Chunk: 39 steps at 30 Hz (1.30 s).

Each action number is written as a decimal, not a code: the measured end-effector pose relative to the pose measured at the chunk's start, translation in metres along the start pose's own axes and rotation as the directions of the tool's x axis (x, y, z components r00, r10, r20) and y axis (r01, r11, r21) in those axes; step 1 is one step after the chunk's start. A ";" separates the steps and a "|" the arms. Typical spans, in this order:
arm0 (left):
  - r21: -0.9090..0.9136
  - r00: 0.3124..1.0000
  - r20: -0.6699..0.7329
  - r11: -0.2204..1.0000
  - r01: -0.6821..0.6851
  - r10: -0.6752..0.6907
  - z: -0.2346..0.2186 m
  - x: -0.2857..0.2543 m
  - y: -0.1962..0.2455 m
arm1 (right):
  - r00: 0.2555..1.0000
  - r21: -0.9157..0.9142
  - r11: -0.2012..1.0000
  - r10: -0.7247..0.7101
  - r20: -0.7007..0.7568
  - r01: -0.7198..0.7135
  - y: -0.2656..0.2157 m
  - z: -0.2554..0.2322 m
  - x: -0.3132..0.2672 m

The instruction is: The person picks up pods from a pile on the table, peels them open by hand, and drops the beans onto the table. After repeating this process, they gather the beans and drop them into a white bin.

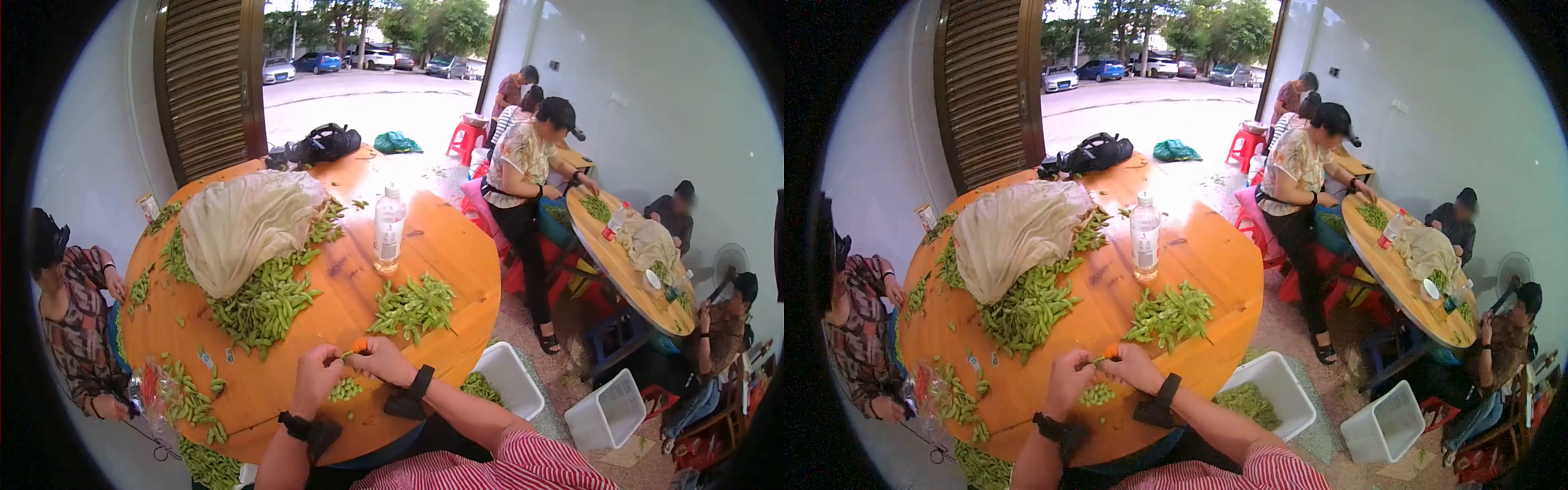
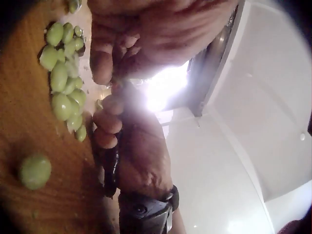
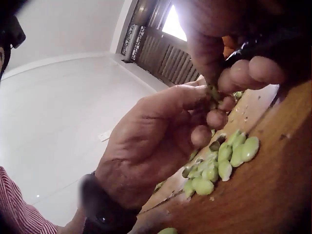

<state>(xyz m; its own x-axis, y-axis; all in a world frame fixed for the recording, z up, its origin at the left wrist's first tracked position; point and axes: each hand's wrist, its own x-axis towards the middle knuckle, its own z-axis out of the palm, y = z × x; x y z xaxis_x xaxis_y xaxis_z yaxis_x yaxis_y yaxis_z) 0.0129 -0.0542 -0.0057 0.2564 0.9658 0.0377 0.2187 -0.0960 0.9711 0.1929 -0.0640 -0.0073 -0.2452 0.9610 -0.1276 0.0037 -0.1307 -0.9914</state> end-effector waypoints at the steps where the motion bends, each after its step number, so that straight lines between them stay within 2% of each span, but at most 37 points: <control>1: 0.004 1.000 -0.007 1.000 0.017 -0.017 0.001 -0.001 0.001 | 1.000 -0.012 1.000 0.009 0.006 -0.009 -0.002 0.001 -0.002; 2: 0.044 1.000 -0.017 0.999 0.003 -0.002 0.000 0.000 0.005 | 0.999 -0.002 1.000 0.025 0.028 -0.025 0.000 -0.001 0.000; 4: 0.074 0.999 -0.030 0.997 0.018 -0.016 -0.003 -0.004 0.014 | 0.998 -0.040 0.998 -0.044 0.039 0.045 0.010 -0.004 0.004; 5: 0.063 0.999 -0.028 0.997 0.038 -0.036 -0.004 -0.005 0.017 | 0.999 -0.020 1.000 -0.017 0.033 0.017 0.005 -0.002 0.001; 7: 0.132 0.996 -0.075 0.990 -0.046 0.056 -0.006 -0.002 -0.002 | 0.999 0.055 0.997 0.047 0.021 -0.048 -0.003 -0.005 0.000; 8: 0.146 0.994 -0.103 0.989 -0.011 0.027 -0.008 -0.004 0.001 | 0.996 0.106 0.991 0.085 0.011 -0.086 -0.004 -0.007 0.003; 10: 0.087 0.982 -0.154 0.991 -0.098 0.111 -0.006 -0.004 0.007 | 0.992 0.138 0.983 0.121 0.023 -0.123 -0.006 -0.012 0.007; 12: 0.096 0.986 -0.135 0.992 -0.084 0.097 -0.008 -0.006 0.005 | 0.989 0.167 0.975 0.148 0.005 -0.147 -0.005 -0.017 0.008; 13: 0.094 0.989 -0.107 0.991 -0.090 0.100 -0.007 -0.005 0.005 | 0.995 -0.055 0.998 0.039 -0.092 -0.044 -0.001 -0.021 0.011; 14: 0.096 0.989 -0.108 0.992 -0.086 0.096 -0.007 -0.006 0.007 | 0.982 -0.284 0.958 -0.091 -0.163 0.042 0.003 -0.026 0.013; 15: 0.097 0.993 -0.079 0.992 -0.076 0.084 -0.007 -0.008 0.010 | 0.942 -0.628 0.776 -0.252 -0.222 0.059 0.003 -0.032 0.016; 18: 0.089 0.997 -0.027 0.994 -0.069 0.072 -0.007 -0.009 0.014 | 0.910 -0.693 0.718 -0.325 -0.257 0.061 -0.010 -0.050 0.011; 19: 0.079 0.997 -0.004 0.994 -0.074 0.075 -0.008 -0.009 0.015 | 0.915 -0.739 0.673 -0.316 -0.250 0.030 -0.022 -0.054 0.009; 20: 0.084 0.997 -0.012 0.994 -0.071 0.072 -0.008 -0.010 0.015 | 0.917 -0.737 0.675 -0.316 -0.243 0.038 -0.024 -0.060 0.007; 22: 0.053 0.998 0.023 0.996 -0.065 0.064 -0.009 -0.013 0.016 | 0.894 -0.847 0.531 -0.373 -0.247 -0.013 -0.025 -0.071 0.008; 23: 0.060 0.998 0.010 0.996 -0.063 0.063 -0.010 -0.014 0.019 | 0.896 -0.846 0.533 -0.377 -0.235 0.002 -0.028 -0.074 0.009; 25: 0.034 0.996 0.083 0.999 -0.016 0.013 -0.009 -0.018 0.026 | 0.864 -0.871 0.475 -0.380 -0.332 -0.126 -0.036 -0.078 0.008; 26: 0.040 0.997 0.073 0.999 -0.017 0.014 -0.009 -0.019 0.027 | 0.865 -0.872 0.477 -0.384 -0.324 -0.115 -0.040 -0.078 0.009; 28: 0.124 0.996 0.072 0.991 -0.056 0.048 -0.008 -0.020 0.028 | 0.813 -0.816 0.578 -0.471 -0.342 -0.008 -0.046 -0.078 0.011; 29: 0.131 0.997 0.065 0.990 -0.053 0.044 -0.008 -0.020 0.030 | 0.794 -0.809 0.578 -0.540 -0.280 0.108 -0.045 -0.079 0.015; 30: 0.172 0.995 0.068 0.982 -0.080 0.070 -0.008 -0.019 0.032 | 0.795 -0.805 0.581 -0.540 -0.276 0.116 -0.053 -0.072 0.016; 31: 0.214 0.993 0.072 0.971 -0.109 0.095 -0.009 -0.019 0.033 | 0.817 -0.593 0.760 -0.504 -0.280 0.265 -0.067 -0.059 0.014; 32: 0.221 0.993 0.065 0.969 -0.107 0.095 -0.010 -0.016 0.034 | 0.840 -0.322 0.867 -0.470 -0.271 0.381 -0.076 -0.047 0.016; 33: 0.312 0.992 0.030 0.941 -0.129 0.126 -0.012 -0.012 0.035 | 0.840 -0.316 0.866 -0.473 -0.267 0.387 -0.077 -0.039 0.022; 34: 0.401 0.987 -0.001 0.904 -0.148 0.161 -0.015 -0.006 0.037 | 0.886 -0.099 0.914 -0.406 -0.223 0.394 -0.078 -0.032 0.028; 35: 0.407 0.986 -0.003 0.901 -0.149 0.164 -0.019 0.003 0.035 | 0.923 0.120 0.922 -0.348 -0.163 0.369 -0.078 -0.025 0.033; 36: 0.502 0.969 -0.057 0.846 -0.179 0.238 -0.025 0.014 0.032 | 0.922 0.123 0.919 -0.353 -0.162 0.374 -0.077 -0.020 0.038; 37: 0.592 0.943 -0.101 0.781 -0.200 0.318 -0.031 0.025 0.028 | 0.935 0.181 0.918 -0.340 -0.097 0.353 -0.076 -0.016 0.043; 38: 0.596 0.941 -0.101 0.777 -0.204 0.324 -0.035 0.035 0.027 | 0.943 0.236 0.915 -0.331 -0.030 0.328 -0.076 -0.013 0.048; 39: 0.696 0.937 -0.142 0.705 -0.134 0.318 -0.039 0.045 0.025 | 0.940 0.258 0.906 -0.339 -0.030 0.335 -0.076 -0.008 0.050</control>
<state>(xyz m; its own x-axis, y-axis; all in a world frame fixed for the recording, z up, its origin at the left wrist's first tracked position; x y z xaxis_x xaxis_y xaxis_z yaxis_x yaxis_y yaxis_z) -0.0065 -0.0042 0.0298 0.1761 0.9091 0.3776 0.7754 -0.3644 0.5157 0.1885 -0.0042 0.0618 -0.2024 0.9554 0.2152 -0.3293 0.1405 -0.9337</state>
